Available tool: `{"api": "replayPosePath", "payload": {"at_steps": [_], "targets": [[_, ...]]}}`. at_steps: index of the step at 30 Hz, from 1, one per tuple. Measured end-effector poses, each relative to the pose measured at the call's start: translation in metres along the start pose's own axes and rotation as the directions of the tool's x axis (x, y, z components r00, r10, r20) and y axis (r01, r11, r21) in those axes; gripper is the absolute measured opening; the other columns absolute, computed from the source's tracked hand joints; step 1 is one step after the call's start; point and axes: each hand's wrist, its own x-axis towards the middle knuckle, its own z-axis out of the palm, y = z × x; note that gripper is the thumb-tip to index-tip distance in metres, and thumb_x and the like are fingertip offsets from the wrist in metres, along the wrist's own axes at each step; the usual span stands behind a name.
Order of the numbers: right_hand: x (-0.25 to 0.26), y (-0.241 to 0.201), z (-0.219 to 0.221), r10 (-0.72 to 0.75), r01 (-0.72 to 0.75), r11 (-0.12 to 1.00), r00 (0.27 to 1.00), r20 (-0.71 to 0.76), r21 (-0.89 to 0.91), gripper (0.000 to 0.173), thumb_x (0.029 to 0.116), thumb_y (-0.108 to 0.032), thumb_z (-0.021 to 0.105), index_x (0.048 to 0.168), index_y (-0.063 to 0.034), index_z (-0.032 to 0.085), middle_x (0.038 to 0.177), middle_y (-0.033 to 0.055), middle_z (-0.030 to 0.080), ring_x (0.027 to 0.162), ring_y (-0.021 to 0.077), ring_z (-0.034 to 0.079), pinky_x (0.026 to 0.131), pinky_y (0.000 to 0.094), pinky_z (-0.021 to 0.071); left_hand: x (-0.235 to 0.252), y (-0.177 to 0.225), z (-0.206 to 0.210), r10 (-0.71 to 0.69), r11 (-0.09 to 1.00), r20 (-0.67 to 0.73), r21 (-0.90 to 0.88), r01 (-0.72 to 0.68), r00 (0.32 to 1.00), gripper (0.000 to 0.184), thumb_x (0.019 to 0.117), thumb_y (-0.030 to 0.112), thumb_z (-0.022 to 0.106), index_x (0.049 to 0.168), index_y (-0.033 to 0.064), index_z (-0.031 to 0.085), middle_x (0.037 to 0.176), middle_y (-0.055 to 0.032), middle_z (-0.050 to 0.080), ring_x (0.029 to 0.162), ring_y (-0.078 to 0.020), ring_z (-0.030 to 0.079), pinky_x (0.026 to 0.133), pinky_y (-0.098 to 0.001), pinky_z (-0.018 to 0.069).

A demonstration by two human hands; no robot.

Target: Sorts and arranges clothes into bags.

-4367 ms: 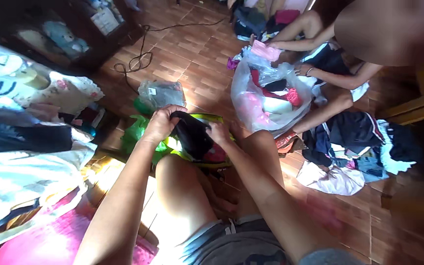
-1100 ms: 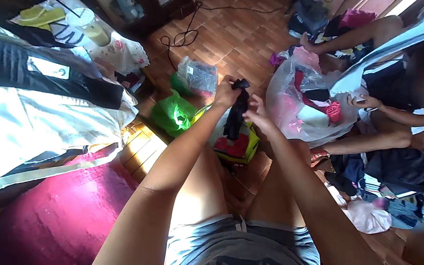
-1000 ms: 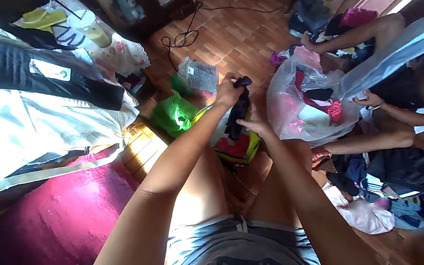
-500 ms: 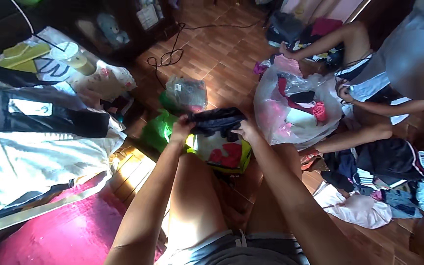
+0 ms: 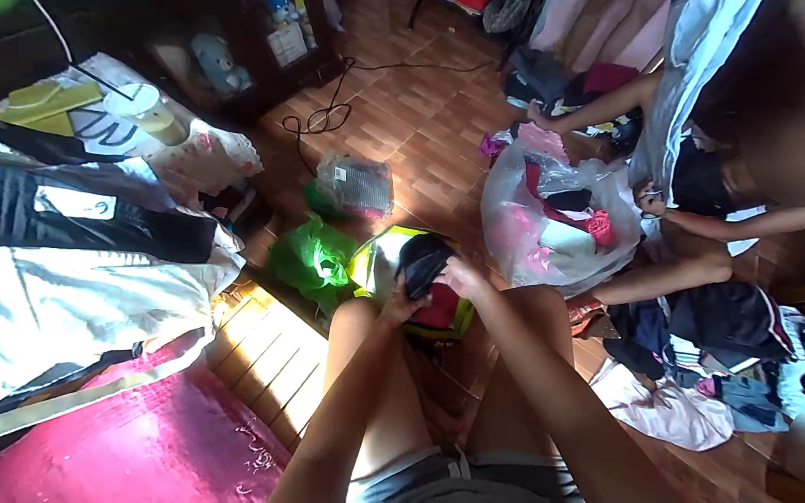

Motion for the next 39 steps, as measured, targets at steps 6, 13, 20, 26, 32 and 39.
{"api": "replayPosePath", "payload": {"at_steps": [6,13,20,26,32,39], "targets": [[0.005,0.033,-0.046,0.088,-0.088,0.995,0.996,-0.012,0.042,0.039,0.1125,-0.013,0.031,0.15,-0.0016,0.037,0.137,0.0228,0.055,0.113,0.0307,0.064,0.089,0.0449,0.0573,-0.007,0.009,0.001,-0.177,0.904,-0.116,-0.412,0.115,0.977,0.046,0.1079,0.003,0.043,0.153,-0.0007,0.037,0.144,-0.0244,0.052,0.123,-0.0278,0.06,0.099,-0.0426,0.0529],[-0.002,0.064,-0.068,0.173,-0.188,0.972,0.978,-0.113,-0.141,0.059,0.11,-0.029,0.046,0.162,-0.0153,0.023,0.16,0.0196,0.036,0.137,0.0399,0.048,0.098,0.0582,0.0506,-0.005,0.003,-0.001,-0.018,0.994,-0.158,-0.113,0.001,0.987,0.045,0.0999,-0.005,0.052,0.145,-0.0062,0.047,0.14,-0.0263,0.057,0.131,-0.0302,0.056,0.113,-0.0431,0.0431],[0.01,0.095,-0.062,0.279,-0.279,0.96,0.96,-0.018,-0.014,0.062,0.1088,-0.056,0.027,0.159,-0.0206,0.028,0.147,0.0209,0.05,0.125,0.0379,0.058,0.095,0.0572,0.0525,-0.014,0.005,0.016,0.062,0.994,0.225,-0.096,-0.041,0.972,0.041,0.1016,-0.001,0.049,0.142,-0.0019,0.051,0.139,-0.0188,0.059,0.126,-0.0199,0.059,0.109,-0.0371,0.0462],[0.007,0.095,-0.059,0.301,-0.303,0.951,0.953,0.044,0.054,0.059,0.1101,-0.051,0.03,0.149,-0.0097,0.043,0.136,0.0174,0.06,0.117,0.029,0.063,0.095,0.0463,0.0544,-0.014,0.005,0.012,-0.04,0.981,0.206,-0.178,0.078,0.978,0.04,0.1024,0.0,0.047,0.142,-0.0001,0.051,0.134,-0.0187,0.06,0.117,-0.0202,0.06,0.101,-0.039,0.0497],[0.002,0.088,-0.053,0.305,-0.305,0.946,0.952,0.011,0.11,0.051,0.1113,-0.044,0.033,0.146,-0.0087,0.044,0.13,0.0173,0.061,0.112,0.0281,0.064,0.092,0.0445,0.0559,-0.009,0.004,0.012,-0.083,0.99,0.161,-0.104,0.1,0.983,0.036,0.1024,0.002,0.054,0.138,0.0016,0.058,0.133,-0.0196,0.062,0.116,-0.0244,0.061,0.099,-0.0426,0.05],[0.017,0.075,-0.06,0.28,-0.259,0.956,0.945,-0.168,0.137,0.049,0.1098,-0.039,0.043,0.148,-0.0079,0.042,0.129,0.0181,0.061,0.11,0.0286,0.064,0.088,0.0451,0.0566,-0.002,0.017,-0.039,-0.061,0.995,0.291,-0.059,0.081,0.955,0.058,0.0986,-0.003,0.055,0.154,-0.0009,0.037,0.143,-0.0261,0.054,0.125,-0.0299,0.057,0.106,-0.0416,0.0462]]}}
